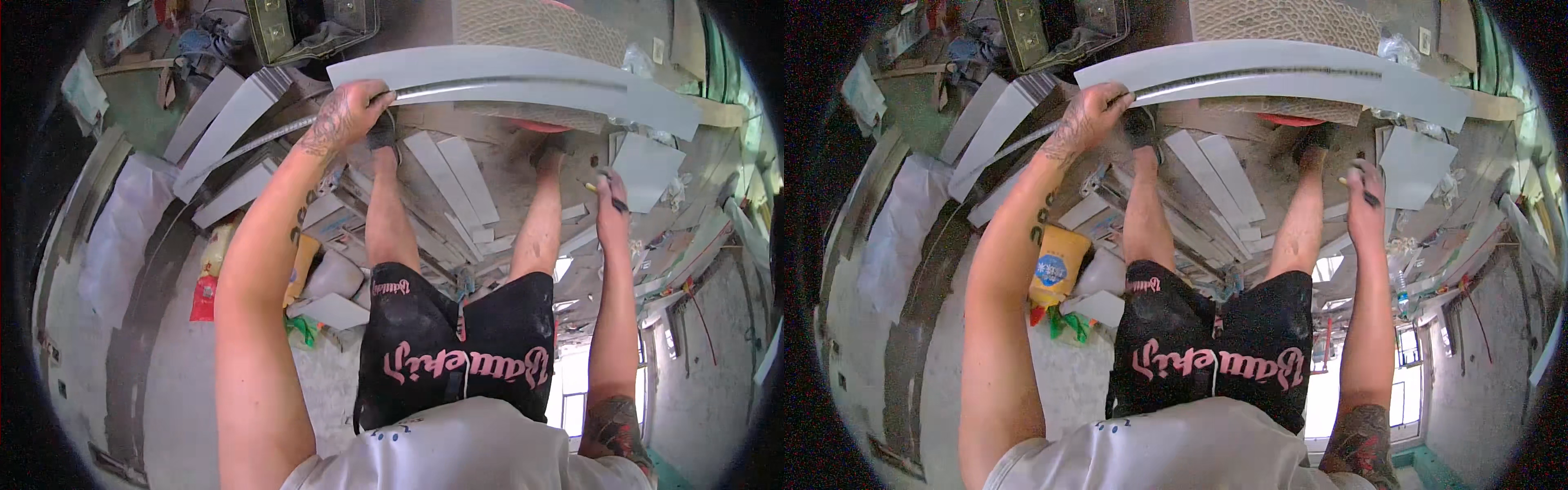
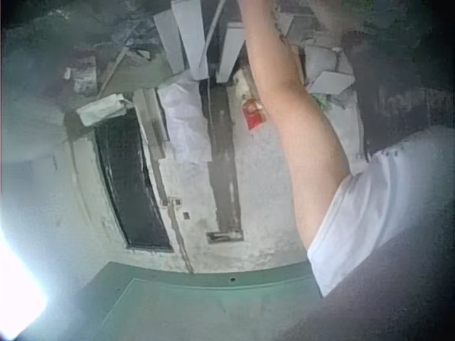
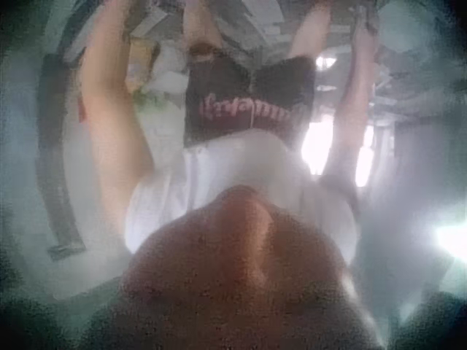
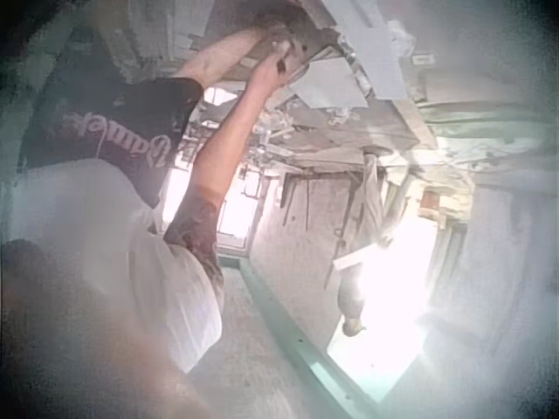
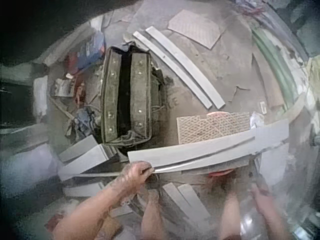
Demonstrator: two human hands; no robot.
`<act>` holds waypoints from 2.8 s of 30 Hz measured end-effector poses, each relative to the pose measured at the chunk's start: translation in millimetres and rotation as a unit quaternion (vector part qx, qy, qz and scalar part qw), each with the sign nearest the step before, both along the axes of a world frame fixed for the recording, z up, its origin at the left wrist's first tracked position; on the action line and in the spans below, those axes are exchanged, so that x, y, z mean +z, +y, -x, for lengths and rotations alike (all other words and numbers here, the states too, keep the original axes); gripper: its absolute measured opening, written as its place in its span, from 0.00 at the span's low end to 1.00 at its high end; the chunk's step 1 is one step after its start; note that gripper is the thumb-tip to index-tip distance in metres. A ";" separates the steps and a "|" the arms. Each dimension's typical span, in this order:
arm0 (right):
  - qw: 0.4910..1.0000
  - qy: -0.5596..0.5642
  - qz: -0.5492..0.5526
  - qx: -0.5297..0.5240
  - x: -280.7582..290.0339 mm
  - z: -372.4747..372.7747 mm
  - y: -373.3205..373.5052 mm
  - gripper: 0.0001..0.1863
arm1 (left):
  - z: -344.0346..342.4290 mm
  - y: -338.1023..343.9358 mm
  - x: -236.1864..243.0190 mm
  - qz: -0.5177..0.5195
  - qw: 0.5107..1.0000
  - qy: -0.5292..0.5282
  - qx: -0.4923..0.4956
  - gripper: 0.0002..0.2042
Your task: Measuring a plastic construction panel with a tape measure, marking it, and using a manual scoring tool.
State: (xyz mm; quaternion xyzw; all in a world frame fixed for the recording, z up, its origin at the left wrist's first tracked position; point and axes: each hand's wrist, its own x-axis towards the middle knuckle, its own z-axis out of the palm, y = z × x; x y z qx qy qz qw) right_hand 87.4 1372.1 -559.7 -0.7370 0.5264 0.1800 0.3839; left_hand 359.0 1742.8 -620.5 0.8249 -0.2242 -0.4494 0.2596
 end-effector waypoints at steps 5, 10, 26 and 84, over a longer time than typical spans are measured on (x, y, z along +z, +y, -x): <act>0.984 -0.008 -0.123 -0.130 -21.4 -85.0 41.7 0.12 | -9.5 9.7 -3.2 0.025 0.999 0.007 -0.037 0.12; 0.933 -0.073 -0.188 -0.297 -49.3 -128.5 89.2 0.09 | 1.9 13.3 -17.1 0.039 0.998 -0.006 -0.044 0.12; 0.906 -0.102 -0.185 -0.365 -90.2 -119.7 52.7 0.06 | -19.1 84.0 -24.1 -0.008 1.000 -0.002 0.002 0.12; 0.924 -0.089 -0.188 -0.319 -107.0 -104.5 37.7 0.05 | -33.0 76.8 -14.7 -0.036 0.991 0.124 0.042 0.09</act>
